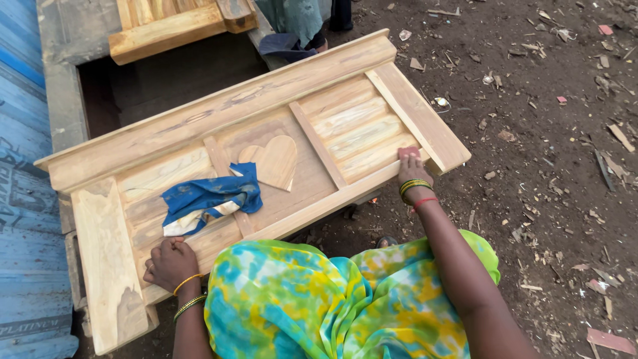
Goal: The person sits on the ground and sands a wooden tray with a sanding block. They move the block back and forth across the surface, focusing on the slatted section and the frame.
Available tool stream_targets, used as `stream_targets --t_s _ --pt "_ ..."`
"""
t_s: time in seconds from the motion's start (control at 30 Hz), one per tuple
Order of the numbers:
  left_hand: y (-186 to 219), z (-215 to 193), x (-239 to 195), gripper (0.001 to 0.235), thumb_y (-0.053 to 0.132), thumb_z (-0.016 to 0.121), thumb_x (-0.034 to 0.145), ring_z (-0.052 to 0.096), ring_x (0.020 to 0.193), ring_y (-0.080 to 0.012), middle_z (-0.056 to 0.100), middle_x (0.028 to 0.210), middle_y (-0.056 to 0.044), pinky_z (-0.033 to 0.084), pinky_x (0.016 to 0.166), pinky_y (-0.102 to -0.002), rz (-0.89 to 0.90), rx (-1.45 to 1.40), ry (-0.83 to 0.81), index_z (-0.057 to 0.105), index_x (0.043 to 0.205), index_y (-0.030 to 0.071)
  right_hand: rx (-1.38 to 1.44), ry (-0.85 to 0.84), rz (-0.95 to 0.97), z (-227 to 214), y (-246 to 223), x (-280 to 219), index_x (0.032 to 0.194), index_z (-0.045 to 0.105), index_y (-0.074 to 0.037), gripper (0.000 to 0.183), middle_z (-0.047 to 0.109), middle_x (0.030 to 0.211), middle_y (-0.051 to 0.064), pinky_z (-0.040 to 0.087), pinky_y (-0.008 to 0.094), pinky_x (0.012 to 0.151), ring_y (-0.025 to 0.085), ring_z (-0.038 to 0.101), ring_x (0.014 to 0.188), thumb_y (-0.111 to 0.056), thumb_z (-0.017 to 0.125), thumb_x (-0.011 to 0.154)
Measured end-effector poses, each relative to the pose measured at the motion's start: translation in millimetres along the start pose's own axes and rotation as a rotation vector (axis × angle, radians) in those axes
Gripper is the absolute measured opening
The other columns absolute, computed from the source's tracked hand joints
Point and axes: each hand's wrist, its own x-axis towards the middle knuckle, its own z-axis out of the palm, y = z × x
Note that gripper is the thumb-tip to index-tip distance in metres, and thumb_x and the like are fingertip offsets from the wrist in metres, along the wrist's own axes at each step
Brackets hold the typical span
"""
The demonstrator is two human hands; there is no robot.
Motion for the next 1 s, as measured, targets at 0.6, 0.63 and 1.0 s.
stream_targets --t_s 0.6,0.63,1.0 --pt "-0.7 -0.6 -0.8 0.012 0.028 0.064 0.098 0.058 0.103 -0.029 0.068 0.105 -0.003 0.035 0.096 -0.046 -0.002 0.018 -0.006 0.074 0.092 0.026 0.358 0.418 0.143 9.3 91.3 36.7 0.156 0.034 -0.013 0.069 0.047 0.154 0.028 0.044 0.05 0.112 0.045 0.052 0.136 -0.006 0.047 0.088" --pt "-0.3 -1.6 -0.7 0.012 0.027 0.064 0.098 0.058 0.103 -0.0289 0.068 0.105 -0.003 0.035 0.096 -0.046 0.0 0.016 -0.002 0.074 0.092 0.026 0.313 0.342 0.17 16.2 89.2 40.6 0.157 0.033 -0.011 0.068 0.043 0.156 0.028 0.042 0.05 0.113 0.045 0.047 0.139 -0.007 0.047 0.091" --pt "-7.8 3.9 4.7 0.011 0.031 0.062 0.096 0.059 0.107 -0.0329 0.067 0.105 -0.003 0.036 0.094 -0.05 0.014 0.078 0.011 0.073 0.097 0.028 0.265 0.104 -0.114 18.6 83.2 102.3 0.161 0.018 0.0 0.07 0.013 0.167 0.029 0.019 0.047 0.125 0.046 0.012 0.154 -0.034 0.041 0.105"
